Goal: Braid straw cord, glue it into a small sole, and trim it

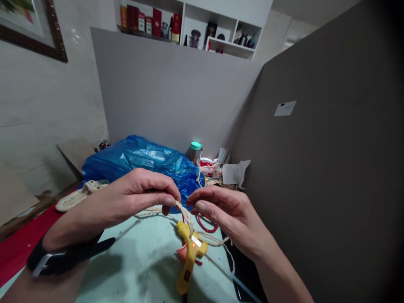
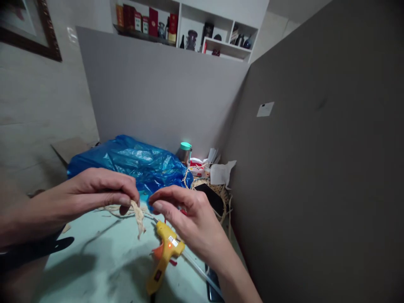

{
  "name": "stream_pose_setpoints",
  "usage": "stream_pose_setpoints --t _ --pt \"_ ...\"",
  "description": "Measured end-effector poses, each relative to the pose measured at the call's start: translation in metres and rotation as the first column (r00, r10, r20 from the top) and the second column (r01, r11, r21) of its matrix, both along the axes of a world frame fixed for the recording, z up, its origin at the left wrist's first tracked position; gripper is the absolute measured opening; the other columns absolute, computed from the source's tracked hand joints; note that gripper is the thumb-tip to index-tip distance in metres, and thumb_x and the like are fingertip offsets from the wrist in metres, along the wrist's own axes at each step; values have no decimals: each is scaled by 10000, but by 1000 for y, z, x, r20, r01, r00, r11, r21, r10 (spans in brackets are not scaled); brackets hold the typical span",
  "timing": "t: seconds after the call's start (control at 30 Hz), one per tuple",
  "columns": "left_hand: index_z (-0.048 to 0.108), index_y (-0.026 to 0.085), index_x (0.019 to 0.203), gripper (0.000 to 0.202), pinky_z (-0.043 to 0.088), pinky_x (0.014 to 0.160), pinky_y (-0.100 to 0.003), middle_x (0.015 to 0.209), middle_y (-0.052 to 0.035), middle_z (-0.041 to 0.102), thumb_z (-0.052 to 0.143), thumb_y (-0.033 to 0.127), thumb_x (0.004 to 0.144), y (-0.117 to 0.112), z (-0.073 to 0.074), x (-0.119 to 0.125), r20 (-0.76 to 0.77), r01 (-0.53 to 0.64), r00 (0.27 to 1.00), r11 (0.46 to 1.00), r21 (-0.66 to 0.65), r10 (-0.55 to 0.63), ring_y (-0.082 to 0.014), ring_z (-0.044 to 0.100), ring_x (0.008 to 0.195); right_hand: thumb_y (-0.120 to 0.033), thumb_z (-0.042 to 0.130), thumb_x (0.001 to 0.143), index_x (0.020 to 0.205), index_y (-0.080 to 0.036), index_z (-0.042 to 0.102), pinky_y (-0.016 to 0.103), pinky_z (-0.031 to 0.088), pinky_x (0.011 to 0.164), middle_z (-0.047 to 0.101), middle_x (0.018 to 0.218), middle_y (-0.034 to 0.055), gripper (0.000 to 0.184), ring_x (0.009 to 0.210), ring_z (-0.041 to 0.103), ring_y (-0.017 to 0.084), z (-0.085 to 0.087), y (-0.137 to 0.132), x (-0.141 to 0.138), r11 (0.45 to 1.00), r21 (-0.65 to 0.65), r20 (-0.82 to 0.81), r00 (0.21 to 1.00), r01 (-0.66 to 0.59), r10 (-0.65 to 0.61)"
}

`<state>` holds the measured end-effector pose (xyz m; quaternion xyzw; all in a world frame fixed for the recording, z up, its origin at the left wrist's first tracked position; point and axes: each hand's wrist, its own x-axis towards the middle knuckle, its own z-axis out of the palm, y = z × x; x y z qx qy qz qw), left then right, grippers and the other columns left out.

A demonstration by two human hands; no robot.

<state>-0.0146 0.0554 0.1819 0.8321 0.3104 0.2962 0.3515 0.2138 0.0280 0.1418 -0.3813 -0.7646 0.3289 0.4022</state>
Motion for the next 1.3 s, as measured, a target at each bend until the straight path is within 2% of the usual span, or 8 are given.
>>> stream_pose_setpoints --t 0.23,0.43,0.83,1.0,1.1,1.17,1.23,1.3 --pt "767 230 725 210 488 622 -163 718 7 728 620 231 876 -2 -1 -1 29 -12 1000 1000 -7 12 -134 649 669 -322 656 923 931 -238 745 188 496 674 715 846 -21 123 750 631 102 4 -18 -11 982 -151 -215 973 -113 78" --pt "779 240 732 205 515 636 -170 741 -5 743 626 214 865 0 -3 2 12 -1 1000 999 45 0 -147 674 688 -334 682 897 859 -209 733 172 479 617 683 766 -20 140 656 575 76 -1 -14 -10 895 -378 -372 924 -235 86" --pt "771 281 777 177 514 645 -148 768 17 742 639 241 888 3 -10 -1 9 18 1000 998 53 -19 -130 679 675 -336 683 878 835 -190 667 203 446 590 671 769 15 153 659 562 99 -8 -11 -15 823 -442 -454 880 -356 137" --pt "777 307 833 92 526 729 -160 893 43 770 688 301 852 4 -18 6 76 -132 990 981 143 122 -150 709 811 -336 644 907 813 -201 591 190 409 549 656 753 -1 173 643 557 96 -12 -10 -20 870 -405 -433 897 -281 88" --pt "763 317 889 82 491 861 -178 1000 71 751 724 319 817 2 -24 13 182 -309 948 895 322 262 -159 671 982 -268 614 913 823 -211 585 210 443 596 661 787 -12 111 657 583 101 -13 -11 -23 922 -347 -361 932 -171 37" --pt "748 314 854 53 478 840 -182 931 86 735 715 336 819 -1 -27 15 232 -404 913 826 393 336 -146 656 926 -233 596 916 835 -215 592 218 453 629 649 787 -25 83 658 568 96 -14 -11 -24 961 -265 -278 961 -73 -4" --pt "733 300 764 73 479 744 -178 806 85 715 716 344 820 -4 -32 16 230 -443 894 836 323 384 -127 640 781 -214 583 916 837 -216 606 206 433 602 625 765 -36 82 643 531 89 -14 -11 -24 987 -160 -189 981 9 -40" --pt "734 290 739 100 483 687 -168 766 74 713 727 344 824 -8 -39 16 210 -388 907 918 84 365 -120 637 731 -196 576 917 836 -217 613 191 402 561 596 735 -48 91 621 496 81 -15 -10 -25 997 -64 -127 991 42 -50"
